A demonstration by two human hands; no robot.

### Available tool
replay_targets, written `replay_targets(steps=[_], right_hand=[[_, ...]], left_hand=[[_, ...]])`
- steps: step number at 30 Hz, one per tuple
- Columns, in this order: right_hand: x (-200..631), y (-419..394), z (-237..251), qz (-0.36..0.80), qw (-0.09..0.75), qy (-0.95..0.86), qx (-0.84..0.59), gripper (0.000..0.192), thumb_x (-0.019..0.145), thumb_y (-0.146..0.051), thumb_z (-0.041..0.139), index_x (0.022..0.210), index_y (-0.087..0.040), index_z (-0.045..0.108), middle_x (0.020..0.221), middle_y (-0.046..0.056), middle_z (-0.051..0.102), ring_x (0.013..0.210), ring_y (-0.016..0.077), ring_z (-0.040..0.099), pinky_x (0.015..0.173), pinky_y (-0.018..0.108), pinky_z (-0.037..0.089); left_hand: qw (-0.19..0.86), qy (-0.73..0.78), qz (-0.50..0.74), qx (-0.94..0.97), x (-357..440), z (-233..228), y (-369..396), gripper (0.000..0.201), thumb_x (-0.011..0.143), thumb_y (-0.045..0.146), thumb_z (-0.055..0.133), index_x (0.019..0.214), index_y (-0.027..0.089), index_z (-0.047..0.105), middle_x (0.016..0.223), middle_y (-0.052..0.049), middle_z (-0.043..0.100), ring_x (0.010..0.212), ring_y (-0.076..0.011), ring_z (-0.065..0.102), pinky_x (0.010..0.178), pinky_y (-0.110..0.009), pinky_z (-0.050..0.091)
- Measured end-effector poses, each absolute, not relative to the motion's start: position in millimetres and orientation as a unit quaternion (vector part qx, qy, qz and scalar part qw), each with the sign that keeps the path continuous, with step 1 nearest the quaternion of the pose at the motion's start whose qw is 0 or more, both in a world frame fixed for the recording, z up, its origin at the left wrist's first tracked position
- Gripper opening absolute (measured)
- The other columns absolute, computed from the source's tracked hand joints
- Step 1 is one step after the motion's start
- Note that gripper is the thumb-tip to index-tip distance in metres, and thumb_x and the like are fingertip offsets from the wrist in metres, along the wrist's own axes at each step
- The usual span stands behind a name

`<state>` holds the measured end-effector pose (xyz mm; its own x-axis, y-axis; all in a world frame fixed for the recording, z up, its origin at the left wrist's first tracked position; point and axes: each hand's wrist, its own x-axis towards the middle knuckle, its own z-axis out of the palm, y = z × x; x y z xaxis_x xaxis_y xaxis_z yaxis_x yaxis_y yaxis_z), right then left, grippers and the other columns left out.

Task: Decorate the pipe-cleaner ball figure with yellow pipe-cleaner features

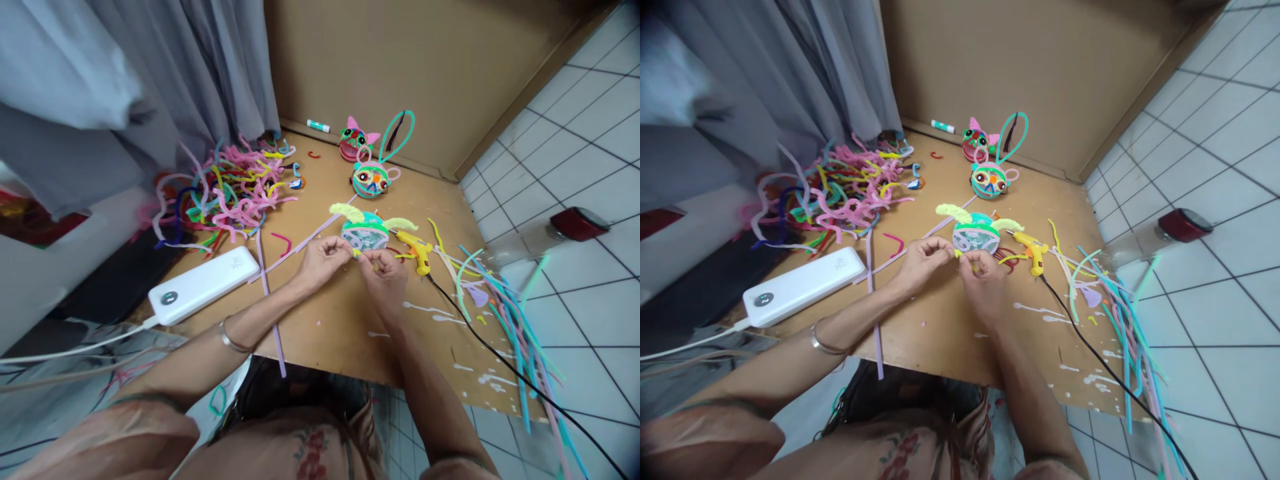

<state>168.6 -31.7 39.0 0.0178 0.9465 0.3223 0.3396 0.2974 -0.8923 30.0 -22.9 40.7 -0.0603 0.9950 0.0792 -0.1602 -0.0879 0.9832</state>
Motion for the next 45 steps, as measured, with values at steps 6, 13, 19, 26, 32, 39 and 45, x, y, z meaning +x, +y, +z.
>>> replay_targets(steps=[6,13,19,26,32,39,45], right_hand=[[169,-32,43,0.273,0.534,-0.593,-0.538,0.018,0.078,-0.036,0.061,0.07,-0.02,0.06,0.047,-0.01,0.035,0.042,0.0059,0.026,0.042,0.021,0.02],[170,-33,40,0.229,0.517,-0.626,-0.537,0.018,0.082,-0.035,0.06,0.072,-0.02,0.062,0.052,-0.007,0.05,0.044,0.0072,0.037,0.045,0.022,0.029],[168,-35,33,0.153,0.516,-0.646,-0.541,0.017,0.085,-0.036,0.058,0.078,-0.022,0.064,0.062,-0.003,0.061,0.053,0.0117,0.051,0.054,0.025,0.041],[167,-40,34,0.106,0.506,-0.663,-0.542,0.018,0.087,-0.038,0.057,0.08,-0.023,0.065,0.063,-0.002,0.061,0.052,0.013,0.05,0.053,0.026,0.042],[168,-39,36,0.132,0.51,-0.654,-0.543,0.018,0.087,-0.037,0.057,0.08,-0.022,0.065,0.064,-0.003,0.061,0.053,0.0125,0.049,0.053,0.026,0.039],[168,-39,36,0.138,0.506,-0.66,-0.538,0.019,0.088,-0.037,0.056,0.079,-0.022,0.063,0.056,-0.006,0.051,0.047,0.0103,0.039,0.049,0.025,0.032],[162,-44,34,0.134,0.491,-0.675,-0.534,0.021,0.09,-0.037,0.052,0.08,-0.022,0.064,0.064,-0.003,0.059,0.055,0.0122,0.049,0.056,0.026,0.04]], left_hand=[[0.536,0.422,0.572,0.455,30,38,-23,0.022,0.065,0.035,0.072,0.067,0.014,0.064,0.06,0.001,0.057,0.056,-0.0084,0.044,0.056,-0.022,0.033],[0.599,0.385,0.56,0.423,34,40,-25,0.037,0.058,0.042,0.084,0.07,0.012,0.066,0.064,0.001,0.06,0.057,-0.0072,0.047,0.059,-0.022,0.036],[0.659,0.36,0.544,0.373,36,42,-25,0.041,0.051,0.044,0.087,0.066,0.013,0.064,0.053,0.005,0.051,0.047,-0.0036,0.032,0.049,-0.022,0.021],[0.665,0.36,0.545,0.362,38,43,-26,0.034,0.054,0.038,0.082,0.062,0.014,0.06,0.049,0.007,0.044,0.044,-0.0024,0.027,0.047,-0.022,0.017],[0.674,0.341,0.556,0.347,41,43,-28,0.032,0.055,0.035,0.08,0.063,0.014,0.058,0.049,0.008,0.04,0.043,-0.0016,0.025,0.047,-0.022,0.014],[0.665,0.338,0.587,0.315,45,41,-29,0.022,0.058,0.028,0.073,0.064,0.014,0.058,0.048,0.009,0.037,0.043,-0.0017,0.024,0.046,-0.021,0.014],[0.654,0.329,0.624,0.275,51,39,-32,0.024,0.061,0.027,0.073,0.061,0.014,0.052,0.049,0.009,0.036,0.045,-0.0016,0.025,0.045,-0.019,0.016]])
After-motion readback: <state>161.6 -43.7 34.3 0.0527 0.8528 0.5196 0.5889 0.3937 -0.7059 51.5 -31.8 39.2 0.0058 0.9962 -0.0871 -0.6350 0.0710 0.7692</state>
